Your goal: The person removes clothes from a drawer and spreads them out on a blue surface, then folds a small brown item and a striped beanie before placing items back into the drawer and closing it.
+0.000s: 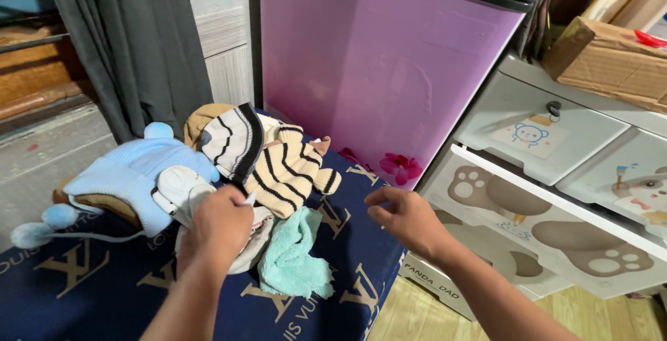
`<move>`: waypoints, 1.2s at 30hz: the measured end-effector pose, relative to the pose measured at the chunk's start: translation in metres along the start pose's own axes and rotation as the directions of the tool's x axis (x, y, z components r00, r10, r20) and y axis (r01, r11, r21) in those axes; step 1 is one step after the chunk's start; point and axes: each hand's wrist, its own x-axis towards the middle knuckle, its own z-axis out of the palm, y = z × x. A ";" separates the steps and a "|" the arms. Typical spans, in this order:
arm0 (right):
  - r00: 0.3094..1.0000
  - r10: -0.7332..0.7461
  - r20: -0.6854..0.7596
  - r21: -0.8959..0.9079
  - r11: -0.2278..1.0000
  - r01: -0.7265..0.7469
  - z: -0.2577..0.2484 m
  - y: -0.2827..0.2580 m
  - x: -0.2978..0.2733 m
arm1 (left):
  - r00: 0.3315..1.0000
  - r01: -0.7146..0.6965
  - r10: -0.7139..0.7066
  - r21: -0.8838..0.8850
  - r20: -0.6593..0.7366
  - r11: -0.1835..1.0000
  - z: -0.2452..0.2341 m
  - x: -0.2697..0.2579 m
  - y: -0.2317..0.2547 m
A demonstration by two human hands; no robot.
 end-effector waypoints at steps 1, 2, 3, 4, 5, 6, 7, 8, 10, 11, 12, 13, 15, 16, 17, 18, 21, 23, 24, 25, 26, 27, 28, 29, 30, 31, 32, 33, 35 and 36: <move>0.999 0.015 0.035 0.078 0.997 -0.018 -0.001 -0.002 0.001 | 1.000 0.009 -0.008 -0.082 0.018 0.997 -0.007 -0.002 0.005; 0.997 0.022 0.068 0.155 0.987 -0.033 -0.003 -0.004 0.004 | 0.999 0.016 -0.011 -0.165 0.031 0.986 -0.015 -0.004 0.012; 0.994 0.027 0.101 0.230 0.972 -0.050 -0.005 -0.007 0.006 | 0.999 0.023 -0.012 -0.248 0.044 0.969 -0.022 -0.004 0.020; 0.994 0.039 0.105 0.303 0.950 -0.070 -0.008 -0.010 0.008 | 1.000 0.003 0.006 -0.385 0.023 0.923 -0.028 -0.001 0.031; 0.993 0.051 0.111 0.374 0.923 -0.089 -0.010 -0.014 0.010 | 1.000 -0.019 0.022 -0.514 -0.001 0.857 -0.031 0.002 0.042; 0.991 0.063 0.115 0.445 0.889 -0.108 -0.014 -0.018 0.011 | 0.999 -0.046 0.038 -0.631 -0.026 0.774 -0.035 0.004 0.052; 0.992 0.052 0.113 0.462 0.881 -0.099 -0.018 -0.022 0.010 | 0.999 -0.052 0.033 -0.681 -0.041 0.730 -0.040 0.005 0.060; 0.993 0.041 0.108 0.481 0.872 -0.089 -0.024 -0.025 0.009 | 0.998 -0.061 0.030 -0.728 -0.056 0.683 -0.045 0.008 0.067; 0.994 0.018 0.109 0.541 0.838 -0.074 -0.036 -0.033 0.009 | 0.992 -0.118 0.046 -0.790 -0.114 0.601 -0.053 0.012 0.082; 0.994 0.005 0.114 0.581 0.811 -0.070 -0.043 -0.037 0.009 | 0.985 -0.166 0.063 -0.806 -0.158 0.569 -0.056 0.015 0.088; 0.993 -0.006 0.120 0.622 0.780 -0.071 -0.048 -0.040 0.008 | 0.977 -0.211 0.079 -0.816 -0.200 0.538 -0.058 0.016 0.094; 0.993 -0.009 0.120 0.664 0.744 -0.074 -0.054 -0.044 0.009 | 0.984 -0.175 0.051 -0.848 -0.173 0.500 -0.058 0.017 0.100; 0.993 -0.010 0.118 0.744 0.664 -0.082 -0.064 -0.050 0.009 | 0.994 -0.102 0.002 -0.902 -0.112 0.419 -0.053 0.015 0.111; 0.990 -0.058 0.132 0.782 0.619 -0.068 -0.068 -0.054 0.010 | 0.997 -0.078 0.014 -0.933 -0.078 0.352 -0.050 0.013 0.117; 0.984 -0.108 0.142 0.818 0.572 -0.056 -0.072 -0.059 0.010 | 0.999 -0.052 0.030 -0.958 -0.045 0.283 -0.044 0.010 0.124; 0.975 -0.163 0.150 0.850 0.526 -0.043 -0.076 -0.063 0.010 | 0.999 -0.027 0.046 -0.977 -0.017 0.211 -0.040 0.007 0.132; 0.974 -0.157 0.161 0.817 0.575 -0.042 -0.085 -0.076 0.004 | 0.999 -0.034 -0.002 -0.968 -0.036 0.250 -0.021 -0.008 0.157; 0.965 -0.204 0.164 0.783 0.622 -0.002 -0.086 -0.079 0.000 | 0.999 0.025 0.038 -0.991 0.030 0.131 -0.015 -0.020 0.170; 0.960 -0.225 0.167 0.766 0.643 0.017 -0.086 -0.078 -0.002 | 0.996 0.059 0.060 -0.996 0.063 0.073 -0.011 -0.028 0.177; 0.962 -0.218 0.165 0.761 0.649 0.017 -0.086 -0.077 -0.004 | 0.993 0.105 0.058 -0.994 0.106 0.029 -0.007 -0.037 0.185; 0.963 -0.216 0.160 0.756 0.655 0.021 -0.086 -0.077 -0.006 | 0.988 0.146 0.060 -0.989 0.145 -0.017 -0.005 -0.045 0.195; 0.964 -0.213 0.156 0.750 0.661 0.025 -0.087 -0.076 -0.008 | 0.981 0.187 0.063 -0.980 0.183 -0.063 -0.004 -0.054 0.205; 0.972 -0.195 0.130 0.769 0.639 0.026 -0.089 -0.074 -0.010 | 0.982 0.177 0.073 -0.981 0.172 -0.073 -0.004 -0.064 0.212; 0.979 -0.176 0.104 0.787 0.616 0.027 -0.091 -0.071 -0.012 | 0.983 0.168 0.083 -0.982 0.161 -0.083 -0.004 -0.075 0.218; 0.985 -0.151 0.081 0.806 0.591 0.024 -0.093 -0.068 -0.015 | 0.984 0.163 0.092 -0.983 0.154 -0.089 -0.006 -0.086 0.224; 0.988 -0.143 0.059 0.822 0.569 0.033 -0.095 -0.066 -0.016 | 0.980 0.167 0.122 -0.982 0.155 -0.089 -0.008 -0.096 0.230; 0.990 -0.132 0.040 0.837 0.546 0.039 -0.097 -0.063 -0.017 | 0.976 0.174 0.151 -0.981 0.159 -0.088 -0.011 -0.106 0.235; 0.993 -0.120 0.021 0.851 0.523 0.046 -0.098 -0.060 -0.019 | 0.970 0.181 0.180 -0.980 0.163 -0.087 -0.014 -0.116 0.238; 0.991 -0.135 0.022 0.890 0.455 0.042 -0.107 -0.057 -0.022 | 0.978 0.078 0.174 -0.977 0.114 0.201 -0.019 -0.134 0.241; 0.990 -0.142 0.025 0.907 0.420 0.037 -0.110 -0.056 -0.024 | 0.981 0.026 0.172 -0.940 0.090 0.340 -0.020 -0.140 0.240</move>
